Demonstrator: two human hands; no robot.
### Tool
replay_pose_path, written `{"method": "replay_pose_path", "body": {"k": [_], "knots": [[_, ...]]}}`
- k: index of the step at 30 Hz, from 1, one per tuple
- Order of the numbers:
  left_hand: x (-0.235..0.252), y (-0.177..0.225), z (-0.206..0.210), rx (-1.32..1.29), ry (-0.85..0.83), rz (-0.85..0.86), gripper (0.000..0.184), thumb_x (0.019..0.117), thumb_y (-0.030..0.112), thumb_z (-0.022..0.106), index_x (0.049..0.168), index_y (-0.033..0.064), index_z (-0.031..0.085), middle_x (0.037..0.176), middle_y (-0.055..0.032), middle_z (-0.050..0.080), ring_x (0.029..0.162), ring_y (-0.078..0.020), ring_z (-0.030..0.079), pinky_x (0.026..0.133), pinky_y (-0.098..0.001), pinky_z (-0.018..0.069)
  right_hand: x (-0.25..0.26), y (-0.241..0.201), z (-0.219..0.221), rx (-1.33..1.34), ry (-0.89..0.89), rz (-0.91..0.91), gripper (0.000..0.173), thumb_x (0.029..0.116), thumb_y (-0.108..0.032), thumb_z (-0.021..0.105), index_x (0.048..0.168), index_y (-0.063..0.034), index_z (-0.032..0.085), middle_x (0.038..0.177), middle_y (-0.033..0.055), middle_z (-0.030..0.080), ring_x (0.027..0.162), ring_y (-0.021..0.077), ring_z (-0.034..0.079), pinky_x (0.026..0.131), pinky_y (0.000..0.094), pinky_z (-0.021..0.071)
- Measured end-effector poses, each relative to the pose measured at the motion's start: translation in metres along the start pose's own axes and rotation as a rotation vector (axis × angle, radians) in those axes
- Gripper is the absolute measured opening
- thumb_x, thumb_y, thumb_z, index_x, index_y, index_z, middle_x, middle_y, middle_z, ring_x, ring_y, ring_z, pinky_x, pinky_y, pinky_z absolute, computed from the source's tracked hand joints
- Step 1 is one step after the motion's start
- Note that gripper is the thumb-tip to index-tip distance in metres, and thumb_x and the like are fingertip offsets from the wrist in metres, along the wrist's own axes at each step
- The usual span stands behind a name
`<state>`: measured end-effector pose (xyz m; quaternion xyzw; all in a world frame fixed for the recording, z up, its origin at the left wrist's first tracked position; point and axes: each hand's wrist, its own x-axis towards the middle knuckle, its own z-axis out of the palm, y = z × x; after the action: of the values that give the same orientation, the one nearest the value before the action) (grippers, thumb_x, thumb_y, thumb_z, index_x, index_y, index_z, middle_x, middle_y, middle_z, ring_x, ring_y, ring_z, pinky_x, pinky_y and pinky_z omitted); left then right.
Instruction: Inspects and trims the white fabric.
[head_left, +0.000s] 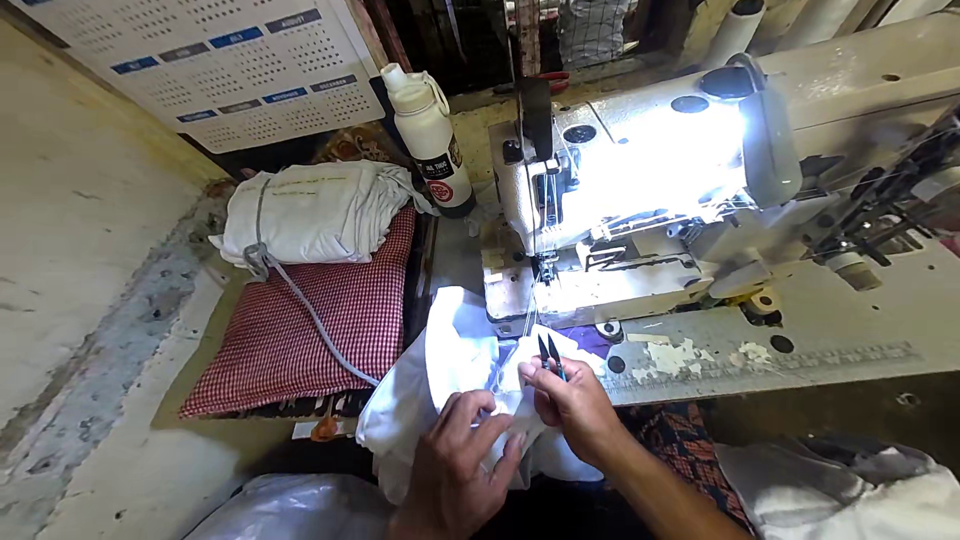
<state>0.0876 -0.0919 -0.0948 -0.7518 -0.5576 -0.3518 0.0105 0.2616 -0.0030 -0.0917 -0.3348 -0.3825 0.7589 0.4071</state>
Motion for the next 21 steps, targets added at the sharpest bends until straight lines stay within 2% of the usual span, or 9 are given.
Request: {"method": "replay_pose_path", "body": {"k": [2,6,9,11,13,15,16,18,21], "knots": [[0.005,0.003,0.002,-0.083,0.075,-0.09,0.02,0.0926,0.033,0.072,0.093,0.0129,0.072,0.101,-0.0043,0.068,0.086,-0.0063,0.067,0.07,-0.0205,0.0585,-0.003,0.002,-0.002,0.011,-0.006,0.012,0.022,0.1,-0.017,0.062,0.082,-0.004,0.068,0.058,0.0,0.055,0.044,0.0033,0.044,0.042,0.0184,0.0369],[0.023,0.01,0.006,0.057,0.122,-0.071,0.035,0.0952,0.033,0.07,0.119,0.0079,0.073,0.099,-0.0092,0.068,0.078,-0.0124,0.065,0.063,-0.0242,0.055,-0.004,0.003,-0.003,0.011,0.013,0.009,0.024,0.0991,-0.019,0.063,0.08,-0.0048,0.068,0.055,-0.0006,0.054,0.043,0.0029,0.044,0.041,0.0185,0.0358],[0.029,0.009,0.012,0.016,0.106,-0.091,0.023,0.0981,0.026,0.065,0.106,0.0091,0.079,0.084,-0.003,0.068,0.07,-0.0067,0.064,0.062,-0.0193,0.0544,-0.004,0.002,-0.006,-0.004,0.028,-0.007,0.022,0.0989,-0.018,0.063,0.082,-0.0044,0.068,0.056,-0.0003,0.054,0.044,0.0036,0.045,0.042,0.0191,0.0367],[0.028,0.01,0.014,-0.085,0.1,-0.153,0.02,0.0985,0.022,0.064,0.099,0.0086,0.078,0.083,0.0005,0.071,0.07,-0.0011,0.066,0.064,-0.0151,0.0557,-0.005,0.002,-0.01,-0.083,0.023,-0.056,0.021,0.1005,-0.019,0.063,0.086,-0.0045,0.069,0.059,0.0002,0.056,0.045,0.0048,0.047,0.043,0.0202,0.0392],[0.024,0.013,0.016,-0.213,0.08,-0.244,0.018,0.1008,0.019,0.059,0.099,0.0063,0.072,0.08,0.0035,0.072,0.067,0.0001,0.067,0.062,-0.0166,0.0583,-0.008,0.004,-0.017,-0.309,0.021,-0.201,0.022,0.1029,-0.023,0.061,0.097,-0.0064,0.073,0.071,-0.0011,0.063,0.053,0.0042,0.052,0.048,0.02,0.0446],[0.019,0.016,0.016,-0.303,0.065,-0.308,0.02,0.1046,0.02,0.054,0.103,0.0057,0.067,0.083,0.0038,0.074,0.071,-0.0026,0.072,0.065,-0.0211,0.0627,-0.012,0.002,-0.026,-0.695,0.029,-0.414,0.035,0.1057,-0.038,0.054,0.116,-0.0125,0.075,0.093,-0.0032,0.068,0.077,0.0035,0.062,0.068,0.022,0.0536],[0.016,0.017,0.016,-0.321,0.07,-0.323,0.02,0.1056,0.02,0.051,0.104,0.0054,0.065,0.084,0.0033,0.074,0.073,-0.0035,0.072,0.065,-0.0225,0.0633,-0.015,0.001,-0.029,-0.861,0.043,-0.517,0.043,0.107,-0.045,0.048,0.121,-0.0133,0.073,0.096,-0.0021,0.068,0.083,0.0048,0.064,0.072,0.0245,0.0556],[0.009,0.019,0.017,-0.319,0.089,-0.315,0.023,0.1072,0.022,0.048,0.105,0.0048,0.063,0.086,0.0014,0.074,0.075,-0.0036,0.072,0.067,-0.0222,0.0626,-0.022,-0.004,-0.031,-1.065,0.057,-0.668,0.047,0.1086,-0.046,0.043,0.123,-0.0138,0.073,0.088,-0.0005,0.063,0.075,0.0068,0.061,0.063,0.026,0.053],[0.003,0.022,0.018,-0.285,0.114,-0.26,0.025,0.1086,0.023,0.045,0.106,0.0045,0.062,0.088,-0.0012,0.073,0.079,-0.0015,0.071,0.07,-0.0185,0.0602,-0.028,-0.008,-0.033,-1.212,0.039,-0.789,0.037,0.1038,-0.041,0.056,0.117,-0.0103,0.072,0.084,0.0013,0.063,0.068,0.0086,0.059,0.055,0.0255,0.0503]]}}
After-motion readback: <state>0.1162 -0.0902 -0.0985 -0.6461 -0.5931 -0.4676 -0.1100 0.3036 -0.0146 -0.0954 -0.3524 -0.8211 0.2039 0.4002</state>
